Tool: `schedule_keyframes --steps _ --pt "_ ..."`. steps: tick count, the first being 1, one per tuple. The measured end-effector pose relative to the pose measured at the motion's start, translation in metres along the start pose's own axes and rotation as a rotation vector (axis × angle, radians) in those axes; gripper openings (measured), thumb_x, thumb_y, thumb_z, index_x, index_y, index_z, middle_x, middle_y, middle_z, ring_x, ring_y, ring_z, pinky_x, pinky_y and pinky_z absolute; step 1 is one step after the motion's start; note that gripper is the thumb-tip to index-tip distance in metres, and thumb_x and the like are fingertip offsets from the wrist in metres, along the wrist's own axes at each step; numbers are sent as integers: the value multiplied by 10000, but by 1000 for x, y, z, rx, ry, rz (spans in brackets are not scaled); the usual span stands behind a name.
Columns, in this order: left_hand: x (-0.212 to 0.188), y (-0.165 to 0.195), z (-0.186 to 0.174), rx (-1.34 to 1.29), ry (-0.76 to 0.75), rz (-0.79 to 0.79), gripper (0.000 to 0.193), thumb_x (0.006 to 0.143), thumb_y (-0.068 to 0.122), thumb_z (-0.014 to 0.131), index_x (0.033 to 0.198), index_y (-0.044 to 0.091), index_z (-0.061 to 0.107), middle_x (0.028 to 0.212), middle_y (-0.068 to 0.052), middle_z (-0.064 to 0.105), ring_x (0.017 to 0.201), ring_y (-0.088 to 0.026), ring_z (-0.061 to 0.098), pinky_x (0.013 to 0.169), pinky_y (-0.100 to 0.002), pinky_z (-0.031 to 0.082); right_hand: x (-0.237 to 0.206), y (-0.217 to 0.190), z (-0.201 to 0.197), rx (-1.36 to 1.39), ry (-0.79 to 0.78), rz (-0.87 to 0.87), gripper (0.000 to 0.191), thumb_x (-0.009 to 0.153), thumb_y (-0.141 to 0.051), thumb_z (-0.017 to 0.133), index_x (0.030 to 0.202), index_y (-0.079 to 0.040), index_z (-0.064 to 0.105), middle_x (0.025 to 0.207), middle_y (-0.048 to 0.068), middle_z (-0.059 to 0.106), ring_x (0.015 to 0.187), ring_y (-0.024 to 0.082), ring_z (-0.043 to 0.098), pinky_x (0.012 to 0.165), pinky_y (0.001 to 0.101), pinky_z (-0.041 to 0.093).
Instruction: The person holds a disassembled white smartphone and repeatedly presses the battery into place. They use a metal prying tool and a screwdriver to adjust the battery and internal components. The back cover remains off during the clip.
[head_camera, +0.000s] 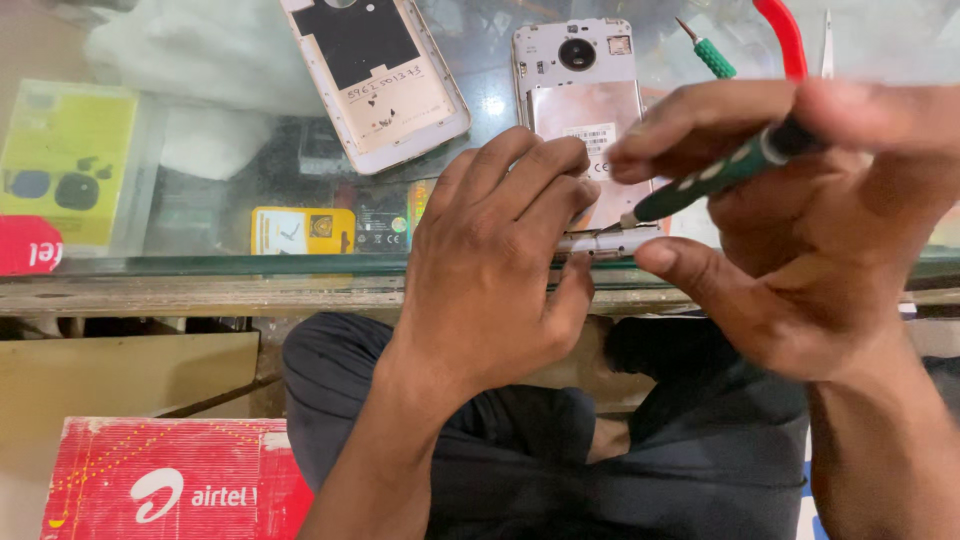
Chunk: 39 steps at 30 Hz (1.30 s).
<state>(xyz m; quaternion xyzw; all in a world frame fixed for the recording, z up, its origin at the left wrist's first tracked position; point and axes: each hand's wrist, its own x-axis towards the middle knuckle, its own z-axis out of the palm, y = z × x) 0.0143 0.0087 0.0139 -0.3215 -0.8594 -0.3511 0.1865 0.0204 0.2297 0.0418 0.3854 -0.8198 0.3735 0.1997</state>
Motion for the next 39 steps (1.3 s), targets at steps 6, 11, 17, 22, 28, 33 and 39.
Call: schedule_keyframes --steps 6,11,17,22,28,33,39 --pt "-2 -2 1 -13 -14 -6 399 775 135 741 1152 15 686 1357 -105 609 1367 -326 517 1151 -502 416 -1 0 -2 3 -100 157 680 849 134 666 1383 -24 275 1161 231 724 812 195 718 759 294 639" --pt "-2 -3 2 -3 9 6 383 790 146 739 1146 15 689 1353 -108 608 1372 -328 516 1167 -512 406 6 -2 8 -167 -3 32 793 933 -17 856 1408 -40 221 975 211 677 828 241 750 754 314 611" --pt "-1 -2 0 16 19 22 361 808 146 730 1148 30 692 1364 -102 605 1364 -321 521 1170 -509 403 16 -9 4 -137 -1 87 587 887 67 717 1316 33 318 1013 234 675 916 275 750 806 327 626" --pt "-1 -3 0 -8 -5 16 414 770 143 730 1154 -1 674 1357 -113 605 1344 -334 520 1152 -506 408 15 -14 -2 190 -129 262 442 848 136 602 1239 93 399 1044 253 674 989 304 749 850 337 639" --pt "-1 -2 1 -17 11 5 380 793 138 742 1153 27 688 1345 -99 613 1357 -322 523 1159 -500 408 16 -5 2 -19 -38 93 527 868 11 801 1231 101 430 1045 232 675 786 185 724 631 230 582" --pt "-1 -2 0 -34 -7 -2 369 778 126 734 1131 26 693 1332 -91 622 1341 -320 534 1150 -494 424 -1 1 6 -310 54 120 823 790 -148 941 1310 33 330 808 149 662 582 131 574 478 229 365" --pt "0 -2 0 -3 6 28 370 775 133 736 1118 4 683 1354 -110 601 1353 -335 507 1154 -517 405 -7 2 -1 -258 18 38 943 842 -109 826 1515 -67 168 992 191 668 813 242 671 660 297 507"
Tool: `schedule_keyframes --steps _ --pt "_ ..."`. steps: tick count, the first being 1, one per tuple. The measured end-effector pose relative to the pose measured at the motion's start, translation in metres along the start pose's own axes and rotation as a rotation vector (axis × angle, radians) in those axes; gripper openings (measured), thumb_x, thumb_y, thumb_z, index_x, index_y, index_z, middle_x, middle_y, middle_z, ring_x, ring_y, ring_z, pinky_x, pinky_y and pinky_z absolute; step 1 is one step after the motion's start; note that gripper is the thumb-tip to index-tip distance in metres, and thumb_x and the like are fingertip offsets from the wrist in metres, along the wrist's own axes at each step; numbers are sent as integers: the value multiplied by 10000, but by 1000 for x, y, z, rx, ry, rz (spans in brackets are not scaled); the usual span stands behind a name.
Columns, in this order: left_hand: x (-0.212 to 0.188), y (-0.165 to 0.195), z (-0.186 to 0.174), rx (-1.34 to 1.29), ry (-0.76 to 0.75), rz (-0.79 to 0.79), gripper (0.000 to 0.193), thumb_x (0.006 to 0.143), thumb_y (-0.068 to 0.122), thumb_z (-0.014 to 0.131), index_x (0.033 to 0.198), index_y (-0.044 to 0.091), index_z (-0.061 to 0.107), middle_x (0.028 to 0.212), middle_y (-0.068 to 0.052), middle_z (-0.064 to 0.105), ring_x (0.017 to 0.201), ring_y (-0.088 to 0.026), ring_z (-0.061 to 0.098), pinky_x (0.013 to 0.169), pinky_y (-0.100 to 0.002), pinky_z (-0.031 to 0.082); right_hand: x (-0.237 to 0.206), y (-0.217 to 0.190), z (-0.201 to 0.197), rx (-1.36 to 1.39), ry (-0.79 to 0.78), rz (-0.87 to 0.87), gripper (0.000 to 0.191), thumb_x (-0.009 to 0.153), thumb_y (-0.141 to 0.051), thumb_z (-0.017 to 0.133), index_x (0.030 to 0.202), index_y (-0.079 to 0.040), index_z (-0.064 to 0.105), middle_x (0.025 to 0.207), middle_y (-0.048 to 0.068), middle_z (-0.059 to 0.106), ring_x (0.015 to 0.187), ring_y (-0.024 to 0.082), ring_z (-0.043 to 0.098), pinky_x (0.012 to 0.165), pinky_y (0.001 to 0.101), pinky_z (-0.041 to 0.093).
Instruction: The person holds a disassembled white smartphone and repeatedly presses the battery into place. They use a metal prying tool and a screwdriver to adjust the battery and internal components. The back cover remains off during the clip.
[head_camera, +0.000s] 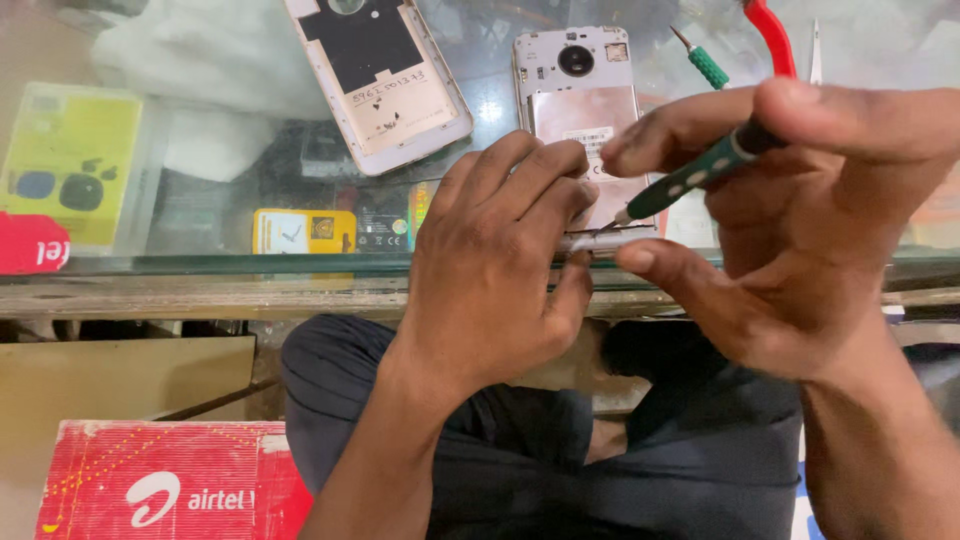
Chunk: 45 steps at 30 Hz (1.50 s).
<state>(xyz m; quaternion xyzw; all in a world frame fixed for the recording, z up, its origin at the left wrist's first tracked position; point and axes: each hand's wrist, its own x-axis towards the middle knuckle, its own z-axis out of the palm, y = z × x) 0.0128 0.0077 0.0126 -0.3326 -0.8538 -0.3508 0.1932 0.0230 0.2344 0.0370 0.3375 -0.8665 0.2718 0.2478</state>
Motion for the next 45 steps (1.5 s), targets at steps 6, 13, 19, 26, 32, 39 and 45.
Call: schedule_keyframes --steps 6,13,19,26,32,39,45 --pt "0 -1 1 0 1 0 381 779 143 739 1133 11 696 1341 -108 603 1345 -327 516 1141 -515 409 11 -10 0 190 -26 -126 902 916 157 718 1555 -152 161 1106 245 635 991 316 763 831 329 643" --pt "-2 -2 2 4 17 4 350 816 144 706 1142 14 704 1332 -103 625 1314 -304 553 1138 -481 437 -6 -14 10 192 132 127 748 1041 74 768 1523 -62 212 1188 200 636 1082 241 733 970 296 618" --pt "-2 -1 3 24 26 10 356 807 149 704 1142 29 701 1331 -93 626 1322 -307 547 1141 -485 429 -15 -28 17 317 400 449 224 1037 51 790 1158 109 610 1046 167 708 959 188 769 835 227 649" --pt "-2 -1 2 1 16 5 372 799 132 700 1155 25 697 1342 -96 625 1330 -309 543 1135 -480 434 -7 -34 22 353 461 580 225 1021 53 814 1152 116 642 927 170 728 862 158 760 713 168 598" --pt "-2 -2 2 10 28 17 372 818 122 690 1175 20 698 1351 -103 625 1343 -310 543 1148 -476 432 -11 -31 26 275 418 532 201 998 50 800 1102 105 637 938 173 721 840 149 758 687 160 595" --pt "-3 -2 3 -10 2 -2 370 815 129 697 1168 17 698 1345 -107 630 1332 -304 551 1139 -479 435 -11 -29 28 332 453 527 179 1052 84 796 1120 114 632 955 197 721 906 199 773 776 202 638" --pt "-3 -1 2 8 4 -4 398 823 147 703 1204 34 677 1370 -101 612 1371 -308 528 1181 -483 412 -8 -27 27 332 463 505 179 1048 89 782 1122 119 621 989 199 709 935 229 781 802 228 665"
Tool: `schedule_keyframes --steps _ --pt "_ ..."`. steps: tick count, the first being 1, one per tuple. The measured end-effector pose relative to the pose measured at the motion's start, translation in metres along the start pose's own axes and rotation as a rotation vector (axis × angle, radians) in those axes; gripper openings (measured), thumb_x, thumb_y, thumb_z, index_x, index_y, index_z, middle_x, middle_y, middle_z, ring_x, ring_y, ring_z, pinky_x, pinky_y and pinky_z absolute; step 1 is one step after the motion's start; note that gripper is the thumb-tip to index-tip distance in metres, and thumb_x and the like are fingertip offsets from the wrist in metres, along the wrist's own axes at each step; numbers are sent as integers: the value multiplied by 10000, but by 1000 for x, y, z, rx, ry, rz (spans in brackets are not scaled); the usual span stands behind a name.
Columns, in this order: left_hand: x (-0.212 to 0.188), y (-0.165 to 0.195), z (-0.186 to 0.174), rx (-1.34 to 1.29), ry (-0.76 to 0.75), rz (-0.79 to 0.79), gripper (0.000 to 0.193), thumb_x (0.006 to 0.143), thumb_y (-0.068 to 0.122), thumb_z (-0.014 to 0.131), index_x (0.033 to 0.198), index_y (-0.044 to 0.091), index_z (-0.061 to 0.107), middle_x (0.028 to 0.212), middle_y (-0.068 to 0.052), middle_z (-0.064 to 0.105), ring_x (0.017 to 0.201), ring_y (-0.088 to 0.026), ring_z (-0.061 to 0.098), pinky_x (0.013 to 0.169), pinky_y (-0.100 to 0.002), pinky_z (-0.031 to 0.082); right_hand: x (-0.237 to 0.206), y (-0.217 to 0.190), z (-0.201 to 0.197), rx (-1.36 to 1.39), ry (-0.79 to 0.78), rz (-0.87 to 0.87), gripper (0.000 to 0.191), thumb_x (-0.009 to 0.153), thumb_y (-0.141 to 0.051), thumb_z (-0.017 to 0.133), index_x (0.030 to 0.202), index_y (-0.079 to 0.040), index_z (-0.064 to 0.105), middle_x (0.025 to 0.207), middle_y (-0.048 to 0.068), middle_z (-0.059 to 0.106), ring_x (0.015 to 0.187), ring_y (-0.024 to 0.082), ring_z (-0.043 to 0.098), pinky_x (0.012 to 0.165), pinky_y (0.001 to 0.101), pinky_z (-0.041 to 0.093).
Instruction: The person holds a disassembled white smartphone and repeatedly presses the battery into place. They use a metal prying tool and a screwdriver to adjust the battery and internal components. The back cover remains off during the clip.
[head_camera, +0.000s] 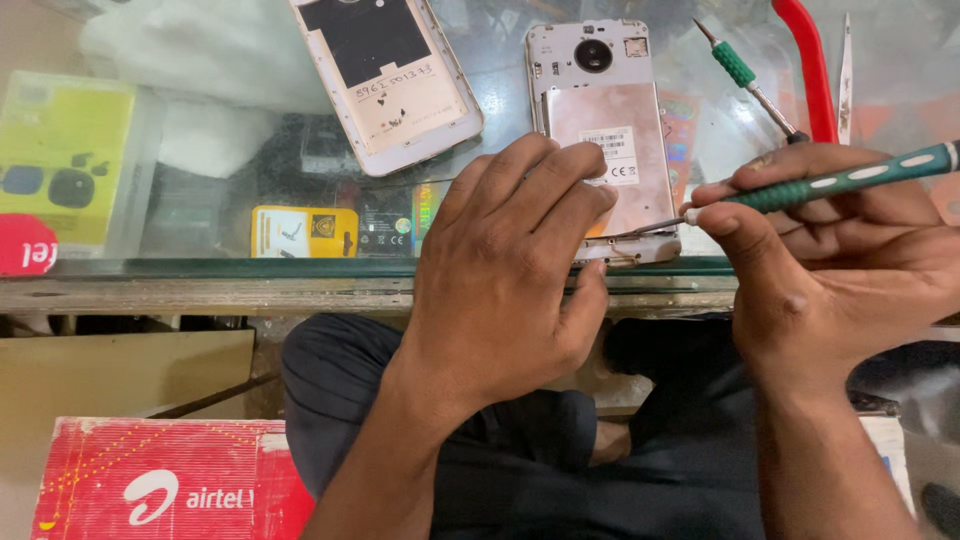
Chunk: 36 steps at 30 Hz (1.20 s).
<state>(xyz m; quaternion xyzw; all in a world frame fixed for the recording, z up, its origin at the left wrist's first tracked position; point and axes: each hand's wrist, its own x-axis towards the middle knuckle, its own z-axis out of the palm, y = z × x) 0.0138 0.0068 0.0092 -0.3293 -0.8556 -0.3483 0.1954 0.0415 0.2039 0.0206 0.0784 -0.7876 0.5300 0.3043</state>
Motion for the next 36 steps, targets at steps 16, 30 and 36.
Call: schedule_keyframes --steps 16,30,36 --pt "0 0 1 -42 5 -58 208 1030 254 653 1160 91 649 1342 -34 620 1344 -261 530 1183 -501 363 -4 5 7 138 5 21 192 1104 72 782 1164 106 603 1055 193 702 988 235 779 916 277 680" --pt "-2 -2 3 -58 60 -70 136 1029 247 654 1062 122 699 1306 -27 625 1354 -271 535 1275 -559 320 -9 11 10 120 21 68 213 1078 112 759 1190 89 580 1046 173 698 1014 236 776 943 281 672" --pt "-7 -8 12 -79 92 -95 147 1021 262 671 1017 128 728 1306 -15 624 1377 -261 528 1339 -580 253 -9 13 9 84 26 39 199 1092 102 753 1190 80 581 1079 166 696 1032 225 774 960 287 679"
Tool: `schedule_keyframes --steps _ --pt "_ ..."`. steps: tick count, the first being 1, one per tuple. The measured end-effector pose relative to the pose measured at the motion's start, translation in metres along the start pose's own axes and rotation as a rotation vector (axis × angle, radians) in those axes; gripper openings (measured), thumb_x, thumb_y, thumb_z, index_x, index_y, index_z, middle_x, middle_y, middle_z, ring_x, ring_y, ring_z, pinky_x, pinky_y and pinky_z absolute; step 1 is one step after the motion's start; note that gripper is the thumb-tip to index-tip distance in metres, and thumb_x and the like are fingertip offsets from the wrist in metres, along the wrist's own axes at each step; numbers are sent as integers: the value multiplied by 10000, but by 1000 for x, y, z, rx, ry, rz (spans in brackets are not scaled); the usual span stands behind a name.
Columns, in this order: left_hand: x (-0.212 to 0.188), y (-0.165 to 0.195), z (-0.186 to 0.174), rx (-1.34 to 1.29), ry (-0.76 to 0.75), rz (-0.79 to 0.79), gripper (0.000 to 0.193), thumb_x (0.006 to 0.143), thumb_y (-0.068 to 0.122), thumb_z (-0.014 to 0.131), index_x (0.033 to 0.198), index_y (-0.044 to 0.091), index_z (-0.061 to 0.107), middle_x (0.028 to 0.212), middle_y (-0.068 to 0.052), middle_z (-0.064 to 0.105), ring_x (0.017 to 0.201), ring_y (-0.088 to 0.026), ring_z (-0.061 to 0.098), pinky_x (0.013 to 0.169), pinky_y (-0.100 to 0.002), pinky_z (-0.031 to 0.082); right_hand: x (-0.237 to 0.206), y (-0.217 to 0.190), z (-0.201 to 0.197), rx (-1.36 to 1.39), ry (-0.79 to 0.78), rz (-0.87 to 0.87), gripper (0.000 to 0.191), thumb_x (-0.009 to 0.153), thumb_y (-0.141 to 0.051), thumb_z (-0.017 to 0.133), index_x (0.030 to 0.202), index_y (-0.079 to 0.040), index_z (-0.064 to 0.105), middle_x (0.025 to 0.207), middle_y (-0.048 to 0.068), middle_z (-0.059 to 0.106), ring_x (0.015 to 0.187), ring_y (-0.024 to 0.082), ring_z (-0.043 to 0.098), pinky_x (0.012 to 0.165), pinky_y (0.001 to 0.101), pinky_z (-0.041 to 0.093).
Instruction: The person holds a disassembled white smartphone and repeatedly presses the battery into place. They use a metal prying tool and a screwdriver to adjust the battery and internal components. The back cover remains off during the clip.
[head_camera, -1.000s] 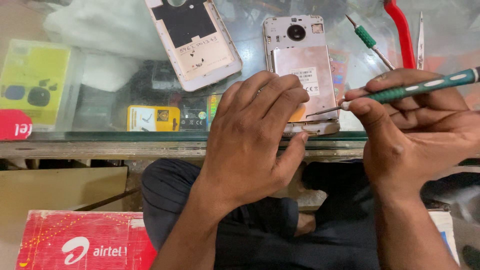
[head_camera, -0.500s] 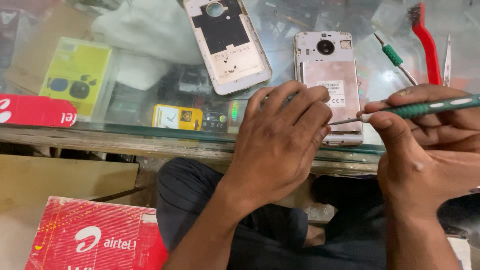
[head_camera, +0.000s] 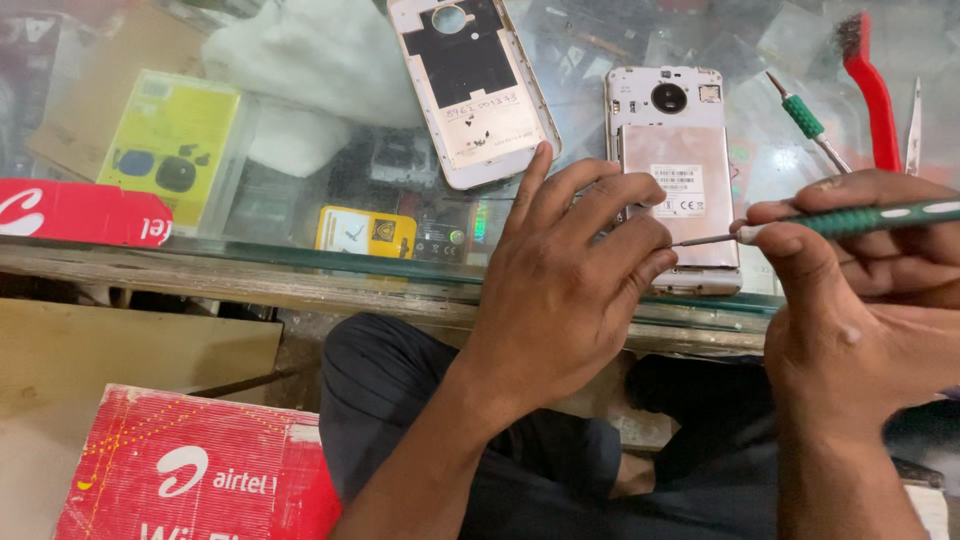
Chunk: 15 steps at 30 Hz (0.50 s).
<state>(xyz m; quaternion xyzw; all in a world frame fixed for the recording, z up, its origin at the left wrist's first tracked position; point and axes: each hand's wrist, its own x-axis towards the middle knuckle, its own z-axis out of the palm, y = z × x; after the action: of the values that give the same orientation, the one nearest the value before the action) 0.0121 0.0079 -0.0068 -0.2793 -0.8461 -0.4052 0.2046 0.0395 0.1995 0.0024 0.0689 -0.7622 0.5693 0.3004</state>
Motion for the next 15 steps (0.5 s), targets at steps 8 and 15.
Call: schedule_keyframes --steps 8,15 --pt "8 -14 -26 -28 127 -68 104 1058 204 676 1062 127 746 1310 -18 652 1247 -188 614 1315 -546 286 -22 -2 -19 -160 76 32 154 1212 -87 630 1246 57 586 1193 91 626 1004 153 644 966 236 545" --pt "18 -56 -64 421 133 -84 165 967 99 714 1113 50 774 1281 -112 623 1254 -339 548 1241 -567 297 -12 -25 -6 -30 47 116 155 1217 -127 636 1220 24 602 1170 98 645 1012 161 677 1000 254 609"
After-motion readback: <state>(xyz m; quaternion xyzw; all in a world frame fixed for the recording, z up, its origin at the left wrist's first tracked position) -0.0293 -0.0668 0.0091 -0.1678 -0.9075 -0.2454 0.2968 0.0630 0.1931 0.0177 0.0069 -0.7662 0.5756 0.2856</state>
